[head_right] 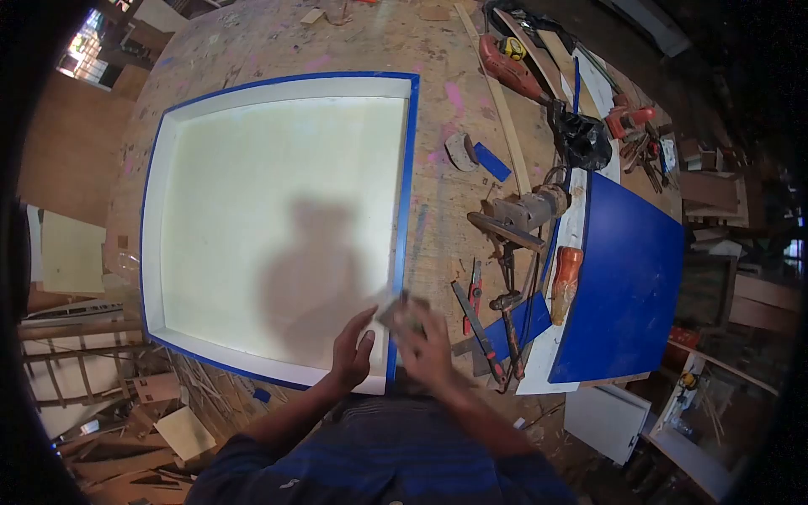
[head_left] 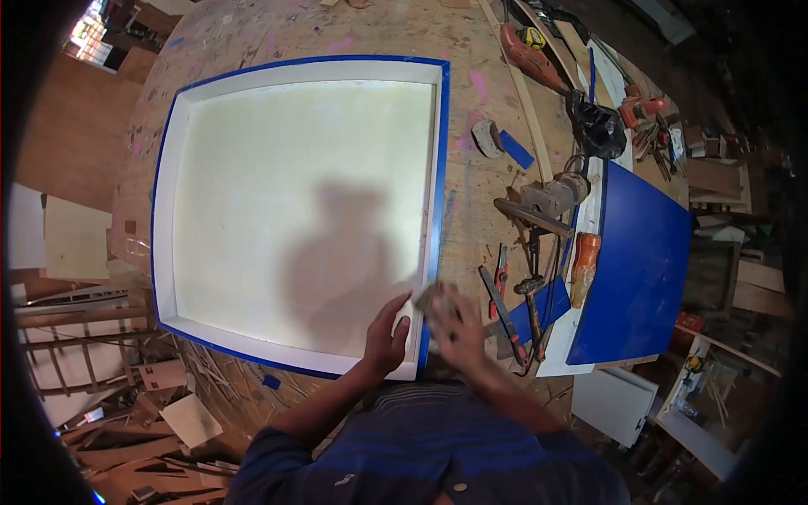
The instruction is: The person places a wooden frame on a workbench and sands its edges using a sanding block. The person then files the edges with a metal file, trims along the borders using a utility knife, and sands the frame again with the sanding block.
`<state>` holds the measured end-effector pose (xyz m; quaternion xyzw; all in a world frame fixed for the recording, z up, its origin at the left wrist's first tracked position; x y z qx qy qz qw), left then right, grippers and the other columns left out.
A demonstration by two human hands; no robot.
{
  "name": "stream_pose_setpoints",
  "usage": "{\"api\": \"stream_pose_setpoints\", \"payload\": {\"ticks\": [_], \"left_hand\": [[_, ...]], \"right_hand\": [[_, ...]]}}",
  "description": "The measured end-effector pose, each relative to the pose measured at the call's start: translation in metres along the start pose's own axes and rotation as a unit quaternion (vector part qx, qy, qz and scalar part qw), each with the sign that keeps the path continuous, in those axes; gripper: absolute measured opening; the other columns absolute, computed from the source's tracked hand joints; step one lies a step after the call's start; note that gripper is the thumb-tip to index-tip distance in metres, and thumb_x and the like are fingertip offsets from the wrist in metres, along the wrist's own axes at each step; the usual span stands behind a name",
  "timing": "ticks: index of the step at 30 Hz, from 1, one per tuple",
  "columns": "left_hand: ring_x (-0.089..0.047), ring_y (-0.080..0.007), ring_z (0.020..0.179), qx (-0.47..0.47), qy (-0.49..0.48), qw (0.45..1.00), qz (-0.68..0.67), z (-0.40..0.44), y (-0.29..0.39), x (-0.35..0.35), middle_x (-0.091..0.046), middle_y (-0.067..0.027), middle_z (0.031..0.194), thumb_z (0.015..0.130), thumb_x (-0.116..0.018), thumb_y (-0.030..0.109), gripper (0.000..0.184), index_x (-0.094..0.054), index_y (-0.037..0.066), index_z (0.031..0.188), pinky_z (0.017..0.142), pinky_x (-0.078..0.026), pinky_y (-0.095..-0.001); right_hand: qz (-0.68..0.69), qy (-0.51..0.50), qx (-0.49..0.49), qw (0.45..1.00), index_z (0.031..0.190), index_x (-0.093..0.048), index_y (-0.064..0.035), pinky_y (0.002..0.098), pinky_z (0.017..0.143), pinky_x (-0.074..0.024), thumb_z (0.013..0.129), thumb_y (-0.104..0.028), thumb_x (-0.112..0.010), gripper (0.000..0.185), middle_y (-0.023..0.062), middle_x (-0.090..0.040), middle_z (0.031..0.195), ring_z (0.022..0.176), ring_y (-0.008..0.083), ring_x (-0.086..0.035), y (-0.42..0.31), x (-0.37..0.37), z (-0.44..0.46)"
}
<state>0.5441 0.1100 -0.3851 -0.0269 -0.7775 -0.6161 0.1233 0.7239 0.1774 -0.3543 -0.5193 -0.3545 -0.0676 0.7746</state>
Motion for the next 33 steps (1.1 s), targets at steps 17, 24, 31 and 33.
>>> {"api": "stream_pose_setpoints", "payload": {"ticks": [17, 24, 31, 33], "left_hand": [[-0.039, -0.0348, 0.166, -0.429, -0.232, 0.759, 0.431, 0.399, 0.094, 0.011, -0.049, -0.0179, 0.173, 0.100, -0.073, 0.023, 0.072, -0.049, 0.007, 0.166, 0.140, -0.026, -0.0536], [-0.063, -0.0413, 0.141, -0.276, -0.050, 0.849, 0.447, 0.535, 0.136, 0.013, -0.069, -0.0228, 0.148, 0.106, -0.064, 0.040, 0.055, -0.068, 0.006, 0.149, 0.124, -0.046, -0.0519], [-0.067, -0.0452, 0.135, -0.155, 0.020, 0.929, 0.335, 0.544, 0.131, 0.017, -0.074, -0.0290, 0.136, 0.102, -0.067, 0.035, 0.049, -0.073, 0.004, 0.140, 0.118, -0.050, -0.0535], [-0.046, -0.0502, 0.156, -0.352, 0.159, 0.812, 0.437, 0.491, 0.126, -0.011, -0.055, -0.0351, 0.161, 0.104, -0.065, 0.032, 0.066, -0.055, -0.005, 0.157, 0.130, -0.036, -0.0580]], "right_hand": [[0.585, 0.174, -0.458, 0.646, 0.160, -0.053, -0.0033, 0.0419, 0.097, -0.0618, 0.114, -0.051, -0.055, 0.066, 0.0187, -0.073, 0.135, 0.114, 0.0293, -0.074, 0.085, 0.036, -0.074], [0.583, 0.082, -0.446, 0.674, 0.162, -0.047, -0.0033, 0.0449, 0.092, -0.0675, 0.113, -0.049, -0.062, 0.069, 0.0212, -0.069, 0.140, 0.121, 0.0314, -0.073, 0.077, 0.033, -0.034], [0.614, 0.080, -0.459, 0.637, 0.162, -0.047, -0.0029, 0.0456, 0.090, -0.0685, 0.110, -0.053, -0.066, 0.075, 0.0208, -0.067, 0.142, 0.122, 0.0312, -0.073, 0.070, 0.035, -0.031], [0.607, 0.094, -0.449, 0.650, 0.163, -0.046, -0.0037, 0.0472, 0.093, -0.0671, 0.112, -0.045, -0.065, 0.069, 0.0202, -0.068, 0.141, 0.123, 0.0320, -0.072, 0.067, 0.044, -0.026]]}}
Point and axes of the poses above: each hand's wrist, its own z-axis towards the middle knuckle, its own x-axis out of the back of the hand, y = z × x, the point moved 8 cm from there along z, towards the middle knuckle
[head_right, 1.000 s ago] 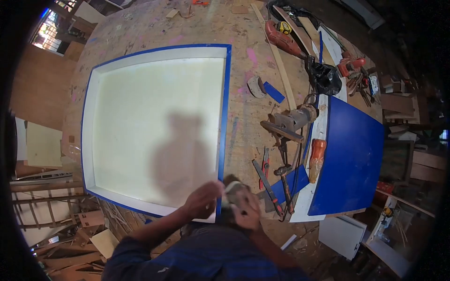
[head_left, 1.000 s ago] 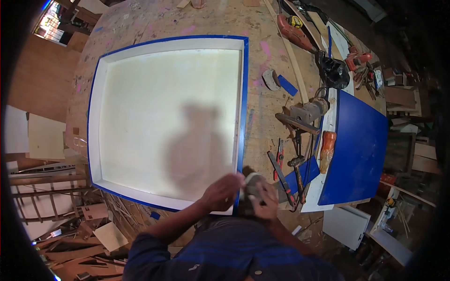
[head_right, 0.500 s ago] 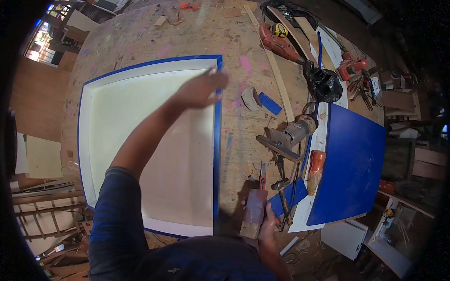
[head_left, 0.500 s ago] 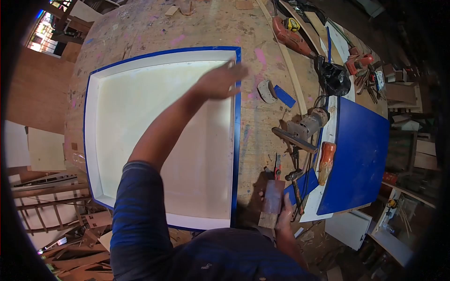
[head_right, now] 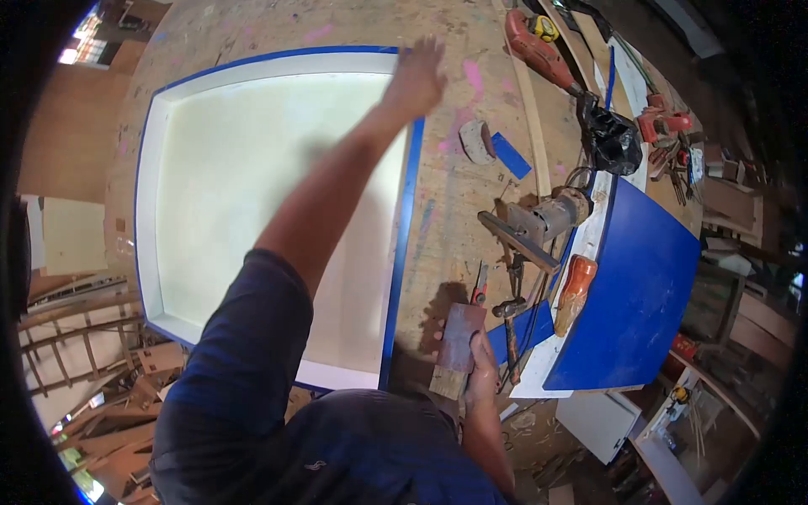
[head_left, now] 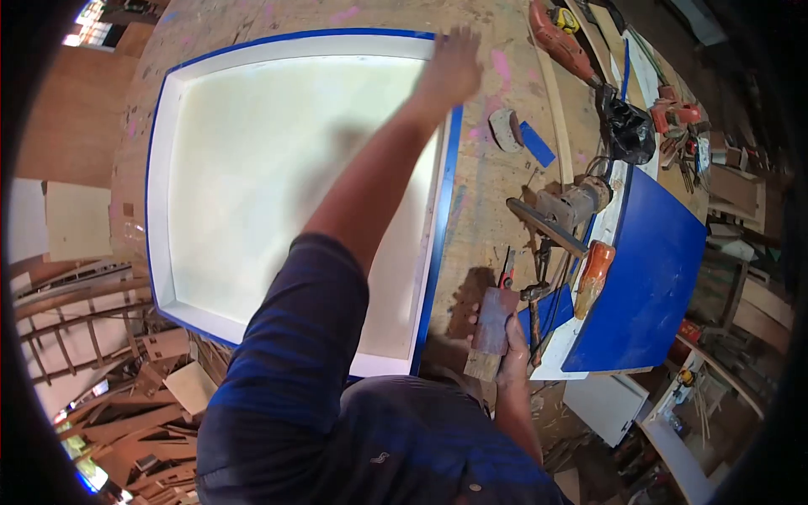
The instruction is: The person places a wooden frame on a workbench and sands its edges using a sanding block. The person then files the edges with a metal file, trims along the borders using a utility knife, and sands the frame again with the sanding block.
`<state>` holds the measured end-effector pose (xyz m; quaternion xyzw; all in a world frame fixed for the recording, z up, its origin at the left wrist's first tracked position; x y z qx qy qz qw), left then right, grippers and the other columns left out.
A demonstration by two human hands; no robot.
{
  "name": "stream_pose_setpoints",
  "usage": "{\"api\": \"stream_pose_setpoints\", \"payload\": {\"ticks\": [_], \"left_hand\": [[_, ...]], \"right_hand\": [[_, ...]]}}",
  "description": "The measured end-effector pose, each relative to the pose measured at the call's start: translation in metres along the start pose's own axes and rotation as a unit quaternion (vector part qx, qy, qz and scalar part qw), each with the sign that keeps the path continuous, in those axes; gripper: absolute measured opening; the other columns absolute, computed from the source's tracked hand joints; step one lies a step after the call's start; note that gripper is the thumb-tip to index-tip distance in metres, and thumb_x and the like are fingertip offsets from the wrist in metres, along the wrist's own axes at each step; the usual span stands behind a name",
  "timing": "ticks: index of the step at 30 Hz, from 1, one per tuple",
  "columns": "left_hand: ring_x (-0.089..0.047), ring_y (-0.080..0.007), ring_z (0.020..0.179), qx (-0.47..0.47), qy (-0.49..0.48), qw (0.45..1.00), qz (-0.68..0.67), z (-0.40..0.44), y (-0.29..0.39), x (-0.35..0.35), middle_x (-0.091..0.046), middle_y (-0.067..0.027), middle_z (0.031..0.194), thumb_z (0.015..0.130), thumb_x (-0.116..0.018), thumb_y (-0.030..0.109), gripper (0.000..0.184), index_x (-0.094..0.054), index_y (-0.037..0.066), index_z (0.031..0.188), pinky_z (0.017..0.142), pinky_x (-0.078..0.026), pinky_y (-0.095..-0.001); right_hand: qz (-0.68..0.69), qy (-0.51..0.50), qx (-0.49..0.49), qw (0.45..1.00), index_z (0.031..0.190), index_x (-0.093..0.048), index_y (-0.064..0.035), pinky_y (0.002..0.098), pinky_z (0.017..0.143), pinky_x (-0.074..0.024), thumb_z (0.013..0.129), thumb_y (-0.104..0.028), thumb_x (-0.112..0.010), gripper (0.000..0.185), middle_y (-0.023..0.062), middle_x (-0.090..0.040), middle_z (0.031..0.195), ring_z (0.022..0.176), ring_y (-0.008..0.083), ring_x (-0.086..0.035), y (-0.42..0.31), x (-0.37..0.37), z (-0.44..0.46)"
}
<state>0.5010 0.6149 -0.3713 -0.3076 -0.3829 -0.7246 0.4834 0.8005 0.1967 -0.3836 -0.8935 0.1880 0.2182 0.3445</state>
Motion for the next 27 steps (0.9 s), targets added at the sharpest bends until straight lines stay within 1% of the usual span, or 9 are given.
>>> {"api": "stream_pose_setpoints", "payload": {"ticks": [2, 6, 10, 12, 15, 18, 20, 23, 27], "left_hand": [[-0.015, -0.0549, 0.169, 0.069, -0.039, 0.978, -0.192, -0.088, 0.040, 0.019, -0.015, -0.0414, 0.180, 0.102, -0.066, 0.013, 0.091, -0.015, -0.015, 0.171, 0.139, -0.020, -0.0577], [-0.013, -0.0548, 0.170, 0.201, -0.087, 0.922, -0.318, -0.222, 0.116, 0.096, -0.012, -0.0424, 0.180, 0.107, -0.062, 0.014, 0.088, -0.011, -0.013, 0.174, 0.140, -0.020, -0.0524], [-0.020, -0.0495, 0.170, 0.276, -0.106, 0.869, -0.398, -0.335, 0.178, 0.163, -0.016, -0.0346, 0.183, 0.109, -0.064, 0.017, 0.088, -0.013, -0.006, 0.177, 0.138, -0.026, -0.0485], [-0.025, -0.0496, 0.168, 0.290, -0.151, 0.841, -0.431, -0.376, 0.199, 0.196, -0.017, -0.0330, 0.183, 0.108, -0.064, 0.014, 0.088, -0.013, -0.004, 0.177, 0.135, -0.033, -0.0488], [-0.037, -0.0451, 0.165, 0.312, -0.177, 0.791, -0.496, -0.433, 0.214, 0.236, -0.031, -0.0287, 0.181, 0.106, -0.067, 0.017, 0.085, -0.024, 0.000, 0.177, 0.133, -0.037, -0.0475], [-0.067, -0.0423, 0.141, 0.361, -0.205, 0.726, -0.547, -0.484, 0.211, 0.255, -0.061, -0.0263, 0.161, 0.103, -0.074, 0.015, 0.067, -0.053, 0.006, 0.166, 0.117, -0.055, -0.0441], [-0.075, -0.0391, 0.122, 0.345, -0.245, 0.749, -0.510, -0.501, 0.202, 0.267, -0.074, -0.0222, 0.140, 0.102, -0.076, 0.018, 0.052, -0.067, 0.010, 0.153, 0.104, -0.061, -0.0431], [-0.079, -0.0387, 0.099, 0.307, -0.269, 0.803, -0.435, -0.507, 0.199, 0.266, -0.082, -0.0181, 0.116, 0.103, -0.073, 0.027, 0.037, -0.078, 0.013, 0.138, 0.088, -0.064, -0.0482], [-0.078, -0.0361, 0.102, 0.313, -0.263, 0.815, -0.411, -0.507, 0.198, 0.266, -0.081, -0.0108, 0.116, 0.104, -0.071, 0.034, 0.033, -0.079, 0.017, 0.131, 0.086, -0.063, -0.0497]], "right_hand": [[-0.038, -0.011, 0.022, 0.999, 0.165, -0.045, -0.0037, 0.0468, 0.093, -0.0666, 0.111, -0.043, -0.066, 0.070, 0.0190, -0.068, 0.140, 0.123, 0.0315, -0.072, -0.012, -0.009, -0.003], [-0.227, -0.021, 0.115, 0.967, 0.172, -0.042, -0.0011, 0.0411, 0.101, -0.0626, 0.106, -0.038, -0.073, 0.081, 0.0191, -0.065, 0.150, 0.128, 0.0277, -0.071, -0.050, -0.040, 0.008], [-0.515, -0.022, 0.251, 0.819, 0.165, -0.057, -0.0043, 0.0424, 0.125, -0.0440, 0.098, -0.025, -0.085, 0.076, 0.0226, -0.062, 0.162, 0.148, 0.0364, -0.062, -0.104, -0.111, 0.023], [-0.683, -0.068, 0.363, 0.630, 0.159, -0.066, -0.0093, 0.0449, 0.122, -0.0476, 0.092, -0.015, -0.089, 0.071, 0.0246, -0.063, 0.161, 0.144, 0.0392, -0.063, -0.123, -0.175, 0.030], [-0.812, -0.157, 0.373, 0.420, 0.145, -0.077, -0.0148, 0.0468, 0.113, -0.0534, 0.093, -0.017, -0.083, 0.052, 0.0218, -0.070, 0.148, 0.136, 0.0389, -0.066, -0.090, -0.239, 0.047], [-0.892, -0.285, 0.250, 0.246, 0.139, -0.077, -0.0215, 0.0498, 0.104, -0.0586, 0.089, -0.014, -0.080, 0.050, 0.0095, -0.072, 0.143, 0.124, 0.0382, -0.070, 0.000, -0.238, 0.020], [-0.888, -0.371, 0.227, 0.150, 0.135, -0.076, -0.0233, 0.0490, 0.102, -0.0588, 0.090, -0.016, -0.076, 0.046, 0.0081, -0.071, 0.138, 0.124, 0.0344, -0.070, 0.055, -0.203, -0.013], [-0.870, -0.417, 0.225, 0.139, 0.136, -0.074, -0.0238, 0.0498, 0.100, -0.0593, 0.093, -0.014, -0.073, 0.045, 0.0070, -0.073, 0.130, 0.121, 0.0337, -0.070, 0.066, -0.195, -0.025], [-0.915, -0.198, 0.328, 0.124, 0.131, -0.076, -0.0242, 0.0515, 0.090, -0.0600, 0.108, -0.022, -0.060, 0.028, 0.0141, -0.079, 0.110, 0.104, 0.0382, -0.074, -0.047, -0.279, 0.135]]}}
Point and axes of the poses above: each hand's wrist, its own z-axis towards the middle knuckle, its own x-axis out of the back of the hand, y = z × x, the point moved 8 cm from there along z, towards the middle knuckle
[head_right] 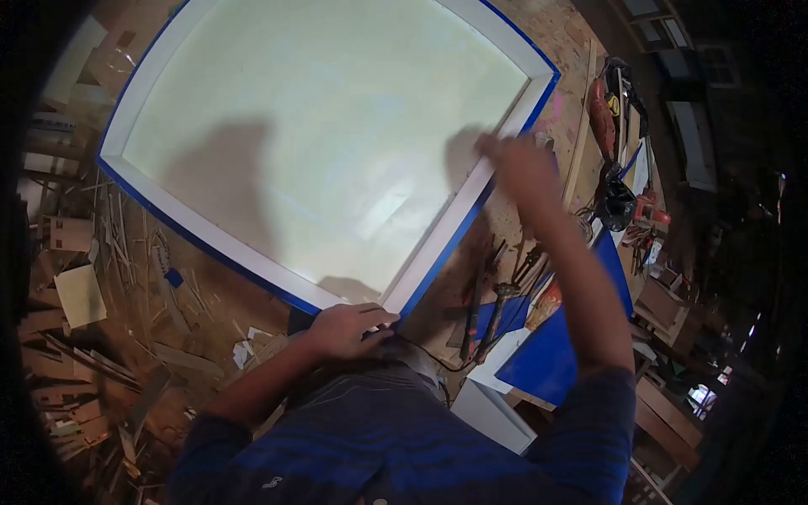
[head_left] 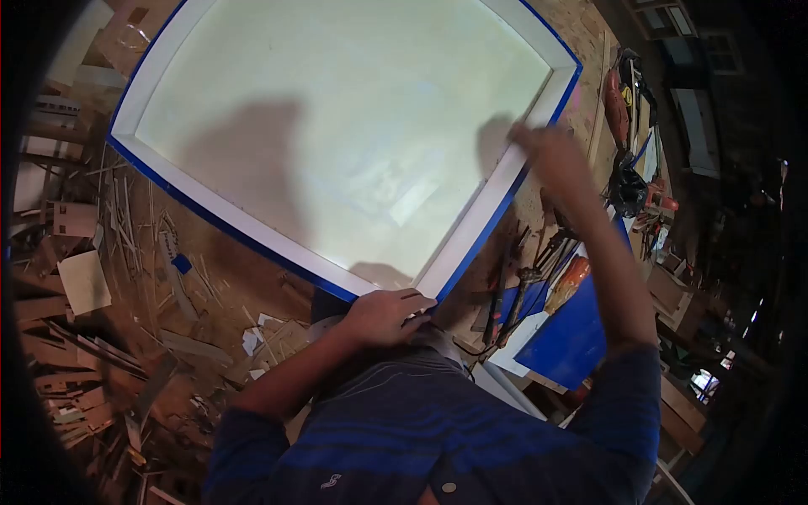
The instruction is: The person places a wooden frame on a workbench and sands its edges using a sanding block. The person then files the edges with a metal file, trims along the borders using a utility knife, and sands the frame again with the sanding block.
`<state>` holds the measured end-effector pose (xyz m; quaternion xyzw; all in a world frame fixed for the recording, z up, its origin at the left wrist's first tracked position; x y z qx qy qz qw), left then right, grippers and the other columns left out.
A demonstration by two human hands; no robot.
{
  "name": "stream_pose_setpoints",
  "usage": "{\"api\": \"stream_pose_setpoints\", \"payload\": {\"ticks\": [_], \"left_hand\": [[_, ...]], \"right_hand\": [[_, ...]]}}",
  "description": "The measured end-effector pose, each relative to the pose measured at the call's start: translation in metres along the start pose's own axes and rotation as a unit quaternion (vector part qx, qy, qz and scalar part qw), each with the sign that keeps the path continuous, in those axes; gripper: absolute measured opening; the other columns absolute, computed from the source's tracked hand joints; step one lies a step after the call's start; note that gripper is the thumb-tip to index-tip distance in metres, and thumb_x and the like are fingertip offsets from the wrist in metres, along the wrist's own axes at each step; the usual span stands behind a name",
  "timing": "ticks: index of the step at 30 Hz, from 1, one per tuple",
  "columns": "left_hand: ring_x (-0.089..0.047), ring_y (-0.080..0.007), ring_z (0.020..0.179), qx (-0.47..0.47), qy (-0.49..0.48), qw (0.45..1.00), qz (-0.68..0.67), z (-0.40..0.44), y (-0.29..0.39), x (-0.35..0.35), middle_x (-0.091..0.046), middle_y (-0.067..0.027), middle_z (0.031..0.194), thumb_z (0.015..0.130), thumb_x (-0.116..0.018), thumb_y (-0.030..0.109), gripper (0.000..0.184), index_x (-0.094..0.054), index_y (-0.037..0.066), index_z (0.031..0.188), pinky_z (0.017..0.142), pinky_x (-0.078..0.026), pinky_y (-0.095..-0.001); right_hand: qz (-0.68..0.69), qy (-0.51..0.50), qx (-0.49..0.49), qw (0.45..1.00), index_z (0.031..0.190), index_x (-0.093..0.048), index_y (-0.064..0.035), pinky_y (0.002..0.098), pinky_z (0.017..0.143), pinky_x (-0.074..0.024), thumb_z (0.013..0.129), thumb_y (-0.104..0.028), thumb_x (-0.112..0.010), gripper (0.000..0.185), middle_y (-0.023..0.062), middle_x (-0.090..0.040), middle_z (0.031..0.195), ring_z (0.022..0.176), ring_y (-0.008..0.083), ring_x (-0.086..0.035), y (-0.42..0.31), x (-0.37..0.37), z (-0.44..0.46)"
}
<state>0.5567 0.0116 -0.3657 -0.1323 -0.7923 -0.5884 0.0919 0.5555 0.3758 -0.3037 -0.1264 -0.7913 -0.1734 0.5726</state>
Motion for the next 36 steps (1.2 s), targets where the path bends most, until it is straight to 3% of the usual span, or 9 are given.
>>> {"api": "stream_pose_setpoints", "payload": {"ticks": [5, 9, 15, 18, 23, 25, 30, 33, 36], "left_hand": [[-0.077, -0.0353, 0.106, -0.014, -0.029, 0.999, 0.034, -0.007, -0.007, -0.009, -0.080, -0.0070, 0.118, 0.102, -0.072, 0.034, 0.029, -0.078, 0.019, 0.125, 0.088, -0.062, -0.0497], [-0.078, -0.0346, 0.102, -0.036, -0.022, 0.998, 0.056, -0.008, -0.008, -0.011, -0.081, -0.0056, 0.113, 0.100, -0.074, 0.034, 0.025, -0.080, 0.019, 0.120, 0.085, -0.062, -0.0489], [-0.079, -0.0334, 0.091, -0.069, 0.025, 0.997, 0.021, -0.006, 0.006, 0.002, -0.082, -0.0056, 0.100, 0.097, -0.077, 0.031, 0.017, -0.085, 0.018, 0.105, 0.080, -0.062, -0.0477], [-0.079, -0.0321, 0.085, -0.101, 0.075, 0.992, -0.013, -0.008, 0.013, 0.016, -0.082, -0.0076, 0.093, 0.092, -0.084, 0.024, 0.013, -0.085, 0.015, 0.101, 0.076, -0.062, -0.0443], [-0.076, -0.0314, 0.080, -0.111, 0.303, 0.946, -0.016, -0.029, 0.019, 0.075, -0.079, -0.0086, 0.087, 0.086, -0.086, 0.012, 0.008, -0.080, 0.010, 0.092, 0.075, -0.060, -0.0421], [-0.075, -0.0313, 0.080, -0.095, 0.316, 0.941, 0.070, -0.024, 0.014, 0.085, -0.078, -0.0083, 0.086, 0.087, -0.085, 0.012, 0.008, -0.078, 0.009, 0.090, 0.078, -0.060, -0.0430], [-0.076, -0.0307, 0.085, -0.053, 0.280, 0.946, 0.157, -0.004, 0.007, 0.072, -0.078, -0.0083, 0.088, 0.090, -0.083, 0.015, 0.009, -0.078, 0.009, 0.095, 0.081, -0.060, -0.0430], [-0.075, -0.0300, 0.083, -0.044, 0.316, 0.931, 0.179, 0.002, 0.002, 0.075, -0.077, -0.0081, 0.087, 0.090, -0.082, 0.015, 0.009, -0.078, 0.009, 0.097, 0.079, -0.059, -0.0430], [-0.075, -0.0295, 0.082, -0.031, 0.317, 0.929, 0.189, -0.001, -0.006, 0.072, -0.077, -0.0079, 0.086, 0.089, -0.081, 0.014, 0.009, -0.078, 0.010, 0.096, 0.078, -0.059, -0.0429]], "right_hand": [[0.007, -0.045, -0.050, 0.998, 0.131, -0.078, -0.0184, 0.0519, 0.094, -0.0592, 0.108, -0.018, -0.057, 0.032, 0.0142, -0.080, 0.114, 0.106, 0.0376, -0.074, -0.008, -0.004, 0.004], [0.056, -0.089, 0.204, 0.973, 0.140, -0.075, -0.0247, 0.0470, 0.104, -0.0589, 0.097, -0.009, -0.066, 0.046, 0.0097, -0.079, 0.126, 0.115, 0.0334, -0.074, -0.204, -0.013, -0.144], [-0.019, 0.018, -0.019, 0.999, 0.129, -0.078, -0.0197, 0.0514, 0.091, -0.0601, 0.106, -0.017, -0.059, 0.030, 0.0153, -0.080, 0.110, 0.107, 0.0373, -0.074, -0.001, -0.019, 0.000], [0.004, -0.010, -0.056, 0.998, 0.128, -0.078, -0.0170, 0.0533, 0.103, -0.0575, 0.106, -0.018, -0.057, 0.031, 0.0149, -0.080, 0.115, 0.115, 0.0390, -0.074, -0.022, -0.006, -0.018], [0.104, -0.107, 0.238, 0.960, 0.130, -0.077, -0.0096, 0.0580, 0.098, -0.0605, 0.096, -0.014, -0.070, 0.035, 0.0204, -0.070, 0.126, 0.115, 0.0375, -0.071, -0.235, -0.017, -0.185], [0.108, -0.224, 0.124, 0.961, 0.143, -0.075, -0.0198, 0.0478, 0.103, -0.0577, 0.100, -0.016, -0.066, 0.044, 0.0114, -0.073, 0.130, 0.114, 0.0364, -0.070, -0.200, -0.016, -0.157], [-0.033, -0.043, -0.073, 0.996, 0.144, -0.075, -0.0270, 0.0492, 0.100, -0.0563, 0.099, -0.017, -0.069, 0.047, 0.0083, -0.076, 0.125, 0.116, 0.0335, -0.069, -0.067, -0.001, -0.061], [0.168, -0.191, -0.014, 0.967, 0.144, -0.072, -0.0104, 0.0559, 0.106, -0.0511, 0.101, -0.021, -0.065, 0.044, 0.0149, -0.072, 0.125, 0.126, 0.0342, -0.065, -0.171, -0.023, -0.130], [0.068, -0.226, 0.200, 0.951, 0.145, -0.072, -0.0218, 0.0528, 0.112, -0.0493, 0.100, -0.019, -0.065, 0.046, 0.0141, -0.072, 0.127, 0.125, 0.0319, -0.066, -0.219, -0.036, -0.162]]}}
Point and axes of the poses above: each hand's wrist, its own z-axis towards the middle knuckle, its own x-axis out of the back of the hand, y = z × x, the point moved 8 cm from there along z, towards the middle knuckle
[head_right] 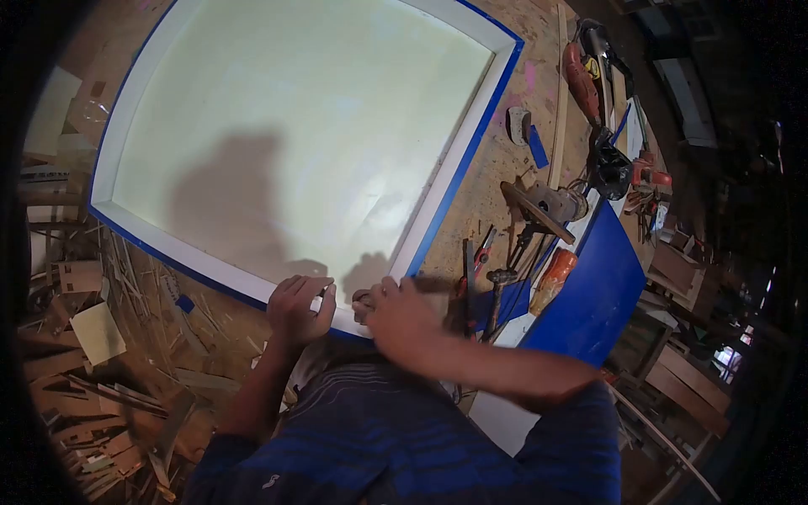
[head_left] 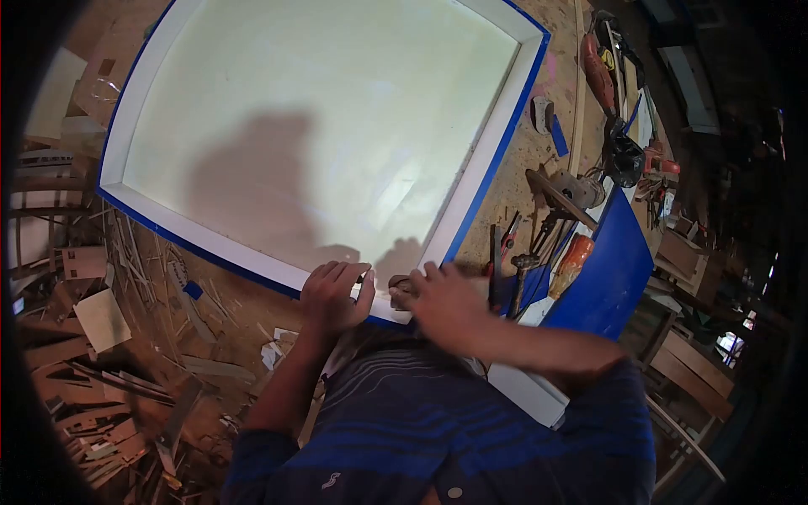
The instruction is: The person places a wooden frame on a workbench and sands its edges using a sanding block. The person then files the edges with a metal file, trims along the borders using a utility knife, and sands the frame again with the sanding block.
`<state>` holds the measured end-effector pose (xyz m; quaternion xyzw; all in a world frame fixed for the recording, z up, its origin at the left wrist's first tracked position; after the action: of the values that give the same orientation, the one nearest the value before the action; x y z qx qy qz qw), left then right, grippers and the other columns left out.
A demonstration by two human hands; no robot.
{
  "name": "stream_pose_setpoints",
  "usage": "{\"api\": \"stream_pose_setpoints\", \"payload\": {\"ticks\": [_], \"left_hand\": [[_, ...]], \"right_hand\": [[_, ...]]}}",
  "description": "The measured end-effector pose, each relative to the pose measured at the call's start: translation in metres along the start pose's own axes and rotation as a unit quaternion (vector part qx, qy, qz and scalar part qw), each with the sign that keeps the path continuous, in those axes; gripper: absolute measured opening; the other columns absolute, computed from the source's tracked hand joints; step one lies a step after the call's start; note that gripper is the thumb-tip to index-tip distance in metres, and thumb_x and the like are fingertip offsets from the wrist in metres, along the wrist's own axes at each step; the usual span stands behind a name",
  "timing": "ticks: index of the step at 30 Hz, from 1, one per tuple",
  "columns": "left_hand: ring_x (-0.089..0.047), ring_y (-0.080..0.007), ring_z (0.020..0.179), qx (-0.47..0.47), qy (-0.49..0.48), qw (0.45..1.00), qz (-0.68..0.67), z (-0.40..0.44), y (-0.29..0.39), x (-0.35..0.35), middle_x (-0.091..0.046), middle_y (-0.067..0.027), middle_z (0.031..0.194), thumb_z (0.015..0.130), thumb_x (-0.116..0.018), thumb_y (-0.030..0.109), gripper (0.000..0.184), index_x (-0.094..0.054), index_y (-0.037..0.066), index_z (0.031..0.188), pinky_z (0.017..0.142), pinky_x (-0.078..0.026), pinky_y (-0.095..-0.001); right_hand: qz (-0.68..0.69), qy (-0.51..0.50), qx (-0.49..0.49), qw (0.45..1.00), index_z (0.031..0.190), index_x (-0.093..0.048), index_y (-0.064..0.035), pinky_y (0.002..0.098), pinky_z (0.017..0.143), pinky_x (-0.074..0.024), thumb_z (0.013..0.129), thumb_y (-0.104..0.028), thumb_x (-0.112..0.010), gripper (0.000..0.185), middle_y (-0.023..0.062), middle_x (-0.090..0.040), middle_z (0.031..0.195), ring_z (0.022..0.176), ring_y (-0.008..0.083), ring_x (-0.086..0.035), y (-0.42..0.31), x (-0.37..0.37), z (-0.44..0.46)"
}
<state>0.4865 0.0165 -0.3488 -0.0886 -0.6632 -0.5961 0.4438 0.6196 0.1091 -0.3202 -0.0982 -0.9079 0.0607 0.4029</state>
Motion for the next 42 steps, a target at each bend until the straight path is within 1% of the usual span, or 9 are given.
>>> {"api": "stream_pose_setpoints", "payload": {"ticks": [5, 8, 10, 11, 13, 20, 26, 29, 42], "left_hand": [[-0.075, -0.0294, 0.081, 0.016, -0.015, 0.999, 0.026, 0.004, 0.006, 0.000, -0.076, -0.0078, 0.085, 0.087, -0.082, 0.015, 0.008, -0.078, 0.011, 0.093, 0.076, -0.059, -0.0429], [-0.074, -0.0292, 0.080, 0.013, -0.020, 0.998, 0.049, 0.000, -0.003, -0.006, -0.076, -0.0078, 0.083, 0.086, -0.082, 0.018, 0.009, -0.078, 0.011, 0.089, 0.074, -0.058, -0.0430], [-0.074, -0.0290, 0.079, 0.016, -0.018, 0.998, 0.049, 0.003, -0.002, -0.005, -0.075, -0.0076, 0.083, 0.086, -0.082, 0.019, 0.010, -0.077, 0.011, 0.088, 0.073, -0.058, -0.0429], [-0.074, -0.0289, 0.078, 0.017, -0.022, 0.998, 0.050, 0.003, -0.002, -0.006, -0.075, -0.0075, 0.082, 0.086, -0.082, 0.020, 0.011, -0.077, 0.011, 0.088, 0.073, -0.058, -0.0429], [-0.072, -0.0281, 0.074, 0.024, -0.027, 0.998, 0.052, 0.004, -0.001, -0.006, -0.073, -0.0060, 0.078, 0.085, -0.083, 0.019, 0.010, -0.076, 0.012, 0.087, 0.070, -0.056, -0.0422], [-0.069, -0.0269, 0.069, 0.032, -0.040, 0.997, 0.061, 0.009, 0.004, -0.009, -0.070, -0.0043, 0.073, 0.084, -0.084, 0.017, 0.010, -0.075, 0.013, 0.086, 0.067, -0.054, -0.0408], [-0.068, -0.0271, 0.067, 0.063, -0.021, 0.996, 0.067, 0.021, 0.003, -0.007, -0.068, -0.0045, 0.071, 0.080, -0.085, 0.017, 0.012, -0.075, 0.013, 0.087, 0.065, -0.053, -0.0414], [-0.068, -0.0268, 0.067, 0.063, -0.045, 0.994, 0.075, 0.017, 0.004, -0.010, -0.068, -0.0045, 0.070, 0.080, -0.085, 0.017, 0.013, -0.075, 0.013, 0.087, 0.065, -0.053, -0.0410], [-0.070, -0.0274, 0.069, 0.070, -0.037, 0.993, 0.084, 0.014, 0.003, -0.011, -0.070, -0.0034, 0.073, 0.081, -0.085, 0.018, 0.013, -0.075, 0.014, 0.089, 0.066, -0.055, -0.0417]], "right_hand": [[-0.070, 0.246, -0.251, 0.934, 0.143, -0.072, -0.0214, 0.0500, 0.098, -0.0583, 0.099, -0.014, -0.065, 0.045, 0.0140, -0.072, 0.124, 0.119, 0.0346, -0.069, 0.221, 0.101, 0.014], [0.014, 0.186, -0.262, 0.947, 0.142, -0.072, -0.0195, 0.0486, 0.098, -0.0595, 0.100, -0.013, -0.064, 0.043, 0.0168, -0.071, 0.120, 0.118, 0.0372, -0.069, 0.179, 0.085, 0.009], [0.114, 0.069, -0.168, 0.977, 0.147, -0.069, -0.0086, 0.0521, 0.110, -0.0512, 0.100, -0.012, -0.063, 0.047, 0.0130, -0.071, 0.126, 0.125, 0.0338, -0.067, 0.090, 0.024, 0.007], [-0.007, 0.105, -0.011, 0.994, 0.147, -0.071, -0.0165, 0.0552, 0.110, -0.0526, 0.100, -0.013, -0.063, 0.048, 0.0125, -0.070, 0.132, 0.128, 0.0337, -0.067, 0.046, 0.024, 0.000], [0.066, 0.060, 0.015, 0.996, 0.145, -0.073, -0.0214, 0.0549, 0.110, -0.0540, 0.100, -0.012, -0.062, 0.047, 0.0127, -0.069, 0.137, 0.127, 0.0344, -0.067, 0.074, 0.030, -0.001], [-0.062, 0.274, -0.308, 0.909, 0.136, -0.078, -0.0247, 0.0553, 0.108, -0.0537, 0.106, -0.019, -0.062, 0.034, 0.0124, -0.080, 0.116, 0.124, 0.0372, -0.072, 0.440, 0.180, 0.031], [-0.103, 0.162, -0.115, 0.974, 0.145, -0.074, -0.0294, 0.0537, 0.100, -0.0575, 0.105, -0.021, -0.064, 0.042, 0.0109, -0.078, 0.126, 0.121, 0.0391, -0.071, 0.316, 0.140, 0.036], [-0.113, 0.179, -0.292, 0.933, 0.145, -0.073, -0.0268, 0.0536, 0.106, -0.0564, 0.104, -0.019, -0.068, 0.043, 0.0128, -0.077, 0.127, 0.125, 0.0400, -0.069, 0.428, 0.180, 0.048], [-0.079, 0.175, -0.274, 0.942, 0.130, -0.082, -0.0205, 0.0579, 0.104, -0.0585, 0.106, -0.019, -0.060, 0.033, 0.0180, -0.079, 0.131, 0.132, 0.0423, -0.069, 0.396, 0.163, 0.057]]}}
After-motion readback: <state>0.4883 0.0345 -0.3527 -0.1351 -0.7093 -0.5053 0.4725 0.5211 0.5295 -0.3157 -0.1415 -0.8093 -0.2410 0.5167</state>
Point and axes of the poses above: each hand's wrist, its own z-axis towards the middle knuckle, its own x-axis out of the back of the hand, y = z × x, the point moved 8 cm from there along z, towards the middle knuckle
